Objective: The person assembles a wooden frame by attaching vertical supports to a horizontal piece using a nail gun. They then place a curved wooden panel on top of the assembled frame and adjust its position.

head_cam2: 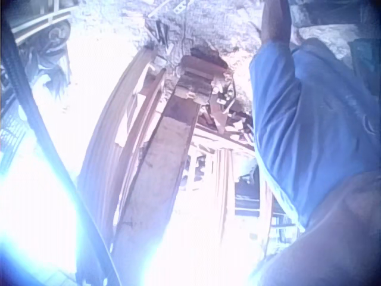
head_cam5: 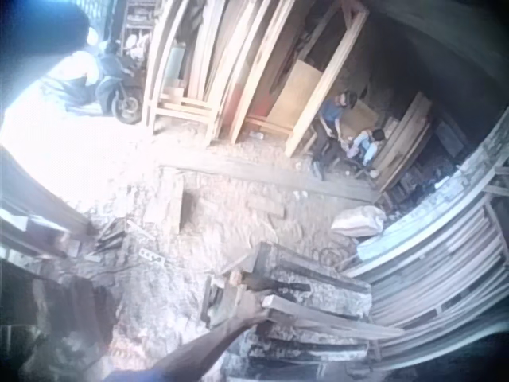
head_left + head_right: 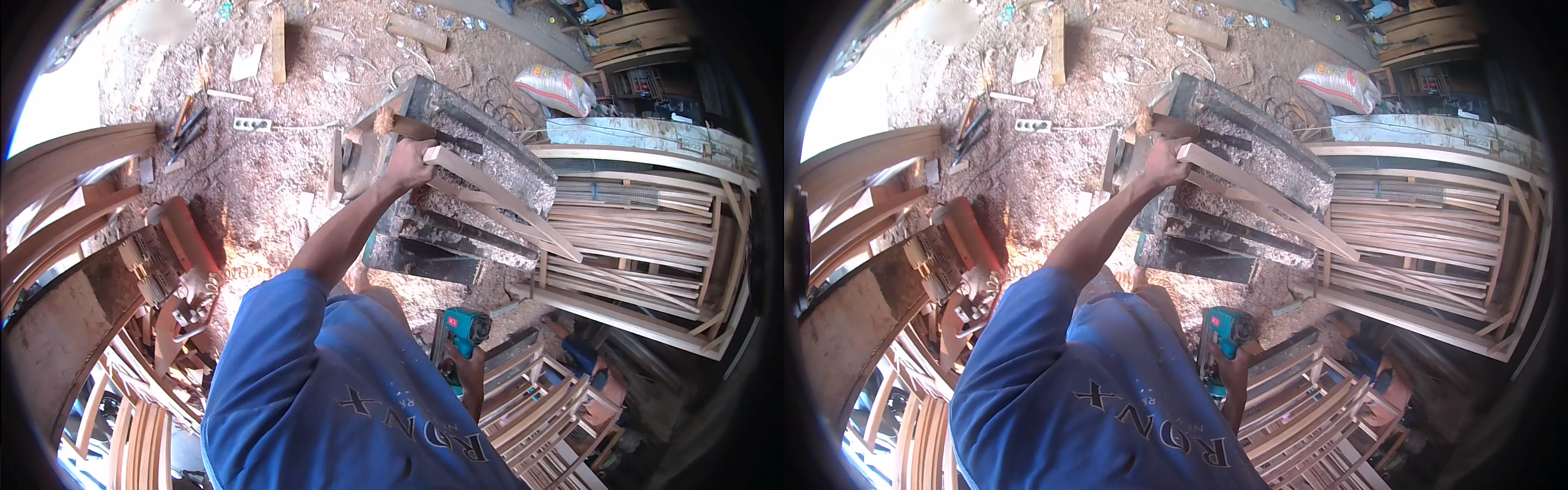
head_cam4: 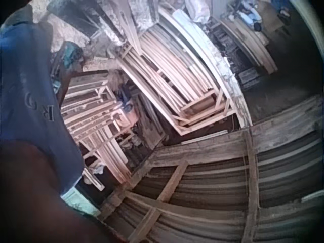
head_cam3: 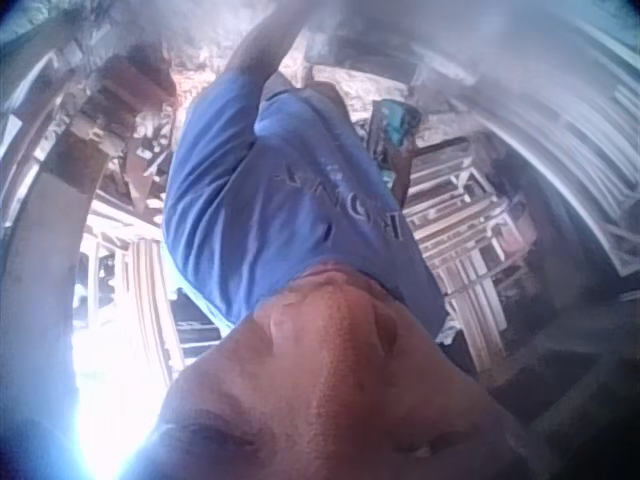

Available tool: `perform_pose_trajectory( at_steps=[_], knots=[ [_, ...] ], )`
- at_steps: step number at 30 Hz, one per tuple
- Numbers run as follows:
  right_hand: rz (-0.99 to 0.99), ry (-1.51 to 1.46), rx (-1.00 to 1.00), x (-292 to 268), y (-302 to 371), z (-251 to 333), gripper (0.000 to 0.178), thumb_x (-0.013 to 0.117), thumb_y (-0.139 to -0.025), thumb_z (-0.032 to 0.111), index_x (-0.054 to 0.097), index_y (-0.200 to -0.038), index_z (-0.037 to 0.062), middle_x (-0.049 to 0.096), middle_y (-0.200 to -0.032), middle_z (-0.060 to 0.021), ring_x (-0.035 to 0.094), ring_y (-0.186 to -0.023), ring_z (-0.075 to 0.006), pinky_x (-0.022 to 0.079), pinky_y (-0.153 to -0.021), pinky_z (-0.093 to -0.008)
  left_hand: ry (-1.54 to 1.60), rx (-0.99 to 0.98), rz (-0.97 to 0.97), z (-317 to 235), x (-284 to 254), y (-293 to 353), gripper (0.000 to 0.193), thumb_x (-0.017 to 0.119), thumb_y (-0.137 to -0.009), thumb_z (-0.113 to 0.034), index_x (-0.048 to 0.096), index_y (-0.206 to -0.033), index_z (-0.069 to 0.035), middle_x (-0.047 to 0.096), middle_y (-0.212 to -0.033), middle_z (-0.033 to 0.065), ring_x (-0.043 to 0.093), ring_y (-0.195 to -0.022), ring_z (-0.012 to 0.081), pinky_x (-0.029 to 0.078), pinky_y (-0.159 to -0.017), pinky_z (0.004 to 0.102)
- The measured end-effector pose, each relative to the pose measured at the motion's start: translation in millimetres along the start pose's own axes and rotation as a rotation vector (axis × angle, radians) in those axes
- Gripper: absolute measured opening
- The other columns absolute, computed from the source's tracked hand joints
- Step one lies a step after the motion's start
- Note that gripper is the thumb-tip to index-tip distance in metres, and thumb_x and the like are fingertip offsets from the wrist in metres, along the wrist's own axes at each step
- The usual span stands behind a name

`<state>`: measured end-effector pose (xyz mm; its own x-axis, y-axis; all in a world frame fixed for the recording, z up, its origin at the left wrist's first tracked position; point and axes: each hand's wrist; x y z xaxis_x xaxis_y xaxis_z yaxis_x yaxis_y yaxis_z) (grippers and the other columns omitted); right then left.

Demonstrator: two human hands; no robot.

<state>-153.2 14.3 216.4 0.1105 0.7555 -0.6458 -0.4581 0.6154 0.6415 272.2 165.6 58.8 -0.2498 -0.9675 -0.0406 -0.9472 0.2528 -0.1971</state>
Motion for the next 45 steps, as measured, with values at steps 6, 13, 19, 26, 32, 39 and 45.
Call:
perform_pose_trajectory(
  at_steps=[6, 13, 19, 26, 32, 39, 45],
  knots=[
    [0.04, -0.001, 0.001, 10, 8, 60, 0.027, 0.082, -0.085, 0.023, 0.068, -0.089, 0.0009, 0.063, -0.069, -0.0021, 0.059, -0.055, -0.0112, 0.047, -0.053, -0.0291, -0.04, 0.036, 0.074, 4, -6, -2, 0.013, 0.064, -0.076, -0.01, 0.07, -0.086, -0.005, 0.068, -0.075, 0.0204, 0.068, -0.073, 0.0407, 0.054, -0.066, 0.0438],
    [0.045, 0.077, -0.013, 10, 7, 106, 0.02, 0.081, -0.085, 0.017, 0.068, -0.084, 0.0021, 0.062, -0.064, -0.0018, 0.058, -0.051, -0.0104, 0.047, -0.049, -0.0288, 0.001, 0.053, 0.166, 7, -15, -6, 0.015, 0.066, -0.074, -0.015, 0.069, -0.086, -0.005, 0.067, -0.074, 0.0222, 0.066, -0.073, 0.0437, 0.052, -0.068, 0.0498],
    [-0.012, -0.052, -0.134, -7, 17, 185, 0.016, 0.079, -0.084, 0.008, 0.066, -0.091, 0.0011, 0.061, -0.064, -0.0019, 0.057, -0.051, -0.011, 0.046, -0.049, -0.0274, -0.066, 0.103, 0.179, 12, -15, 0, 0.012, 0.068, -0.073, -0.019, 0.065, -0.081, -0.01, 0.066, -0.069, 0.0187, 0.065, -0.069, 0.0435, 0.051, -0.065, 0.0519],
    [-0.013, -0.04, -0.338, -10, 19, 310, 0.016, 0.076, -0.085, 0.006, 0.063, -0.094, 0.0009, 0.06, -0.068, -0.0024, 0.055, -0.051, -0.0097, 0.044, -0.048, -0.0271, 0.015, 0.155, 0.128, 11, -13, 7, 0.013, 0.069, -0.072, -0.019, 0.064, -0.077, -0.009, 0.064, -0.067, 0.0171, 0.065, -0.068, 0.0412, 0.051, -0.062, 0.05],
    [0.093, 0.028, -0.393, 9, 7, 363, 0.021, 0.075, -0.086, 0.011, 0.066, -0.102, -0.001, 0.06, -0.066, -0.0023, 0.055, -0.051, -0.0085, 0.044, -0.05, -0.0265, 0.015, 0.167, 0.119, 7, -15, 6, 0.012, 0.069, -0.071, -0.017, 0.064, -0.074, -0.007, 0.062, -0.066, 0.0184, 0.064, -0.065, 0.04, 0.049, -0.059, 0.0473],
    [0.128, 0.119, -0.345, 13, 0, 366, 0.027, 0.074, -0.087, 0.012, 0.066, -0.108, -0.0015, 0.065, -0.074, -0.0046, 0.055, -0.052, -0.0092, 0.044, -0.049, -0.0267, 0.003, 0.157, 0.103, 10, -13, 8, 0.012, 0.068, -0.071, -0.018, 0.061, -0.072, -0.007, 0.062, -0.065, 0.0178, 0.064, -0.065, 0.0405, 0.049, -0.059, 0.0485],
    [0.134, 0.151, -0.329, 12, -3, 368, 0.028, 0.074, -0.087, 0.012, 0.068, -0.111, -0.002, 0.067, -0.078, -0.0038, 0.055, -0.051, -0.0089, 0.044, -0.048, -0.0268, 0.023, 0.123, 0.139, 12, -13, 7, 0.016, 0.073, -0.07, -0.018, 0.067, -0.078, -0.006, 0.064, -0.068, 0.0178, 0.065, -0.063, 0.0389, 0.05, -0.058, 0.0436]
  ],
)
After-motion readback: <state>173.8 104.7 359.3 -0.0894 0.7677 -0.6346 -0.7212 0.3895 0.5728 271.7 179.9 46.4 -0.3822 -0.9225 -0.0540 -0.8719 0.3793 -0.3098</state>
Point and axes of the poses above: each hand's wrist, its own y-axis away from the middle knuckle, its own x-axis out of the palm, z = x × y
